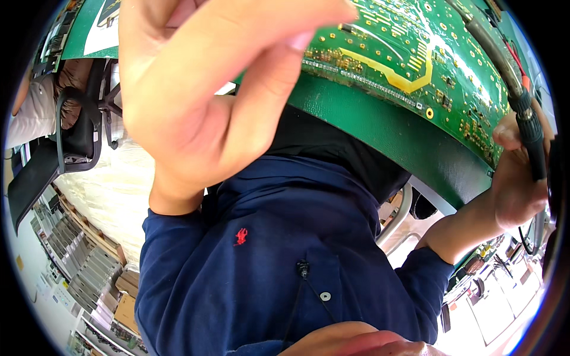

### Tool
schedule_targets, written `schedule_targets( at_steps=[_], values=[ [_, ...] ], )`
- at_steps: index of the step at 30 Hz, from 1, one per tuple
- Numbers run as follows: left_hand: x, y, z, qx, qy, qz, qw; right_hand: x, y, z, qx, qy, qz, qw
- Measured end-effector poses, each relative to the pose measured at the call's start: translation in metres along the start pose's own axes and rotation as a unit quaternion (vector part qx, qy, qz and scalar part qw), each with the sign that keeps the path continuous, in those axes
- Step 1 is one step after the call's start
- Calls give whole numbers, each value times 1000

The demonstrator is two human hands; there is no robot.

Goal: The person solders a connection on a circuit board using a soldering iron and wire. They then use a blue desoldering pump on the board, resetting the pump by hand between uses.

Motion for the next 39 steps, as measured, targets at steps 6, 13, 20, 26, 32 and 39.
schedule_targets(
  at_steps=[6,13,20,26,32,39],
  values=[
    [1,6,2,-13,36,-44,998,-15,-22,-10,7,22,169,985],
    [7,8,-13,-82,-66,-125,987,0,-11,-6,-69,117,160,978],
    [4,18,-15,-34,8,-135,990,11,-9,0,-117,116,156,974],
    [5,26,-21,63,-24,-62,996,2,-9,-13,-37,32,212,976],
    [17,23,-27,73,-109,-92,987,-5,-18,-20,15,-64,292,954],
    [10,26,-25,66,-70,-98,991,-28,-38,-23,-9,-62,267,962]
  ],
)
Point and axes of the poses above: each hand's wrist, its own z-axis towards the middle knuckle, its own x-axis out of the palm, y = z × x, the point moved 1 cm from there along z, towards the middle knuckle, and after that the axes turned 4 degrees about -y, right-handed, at the moved point
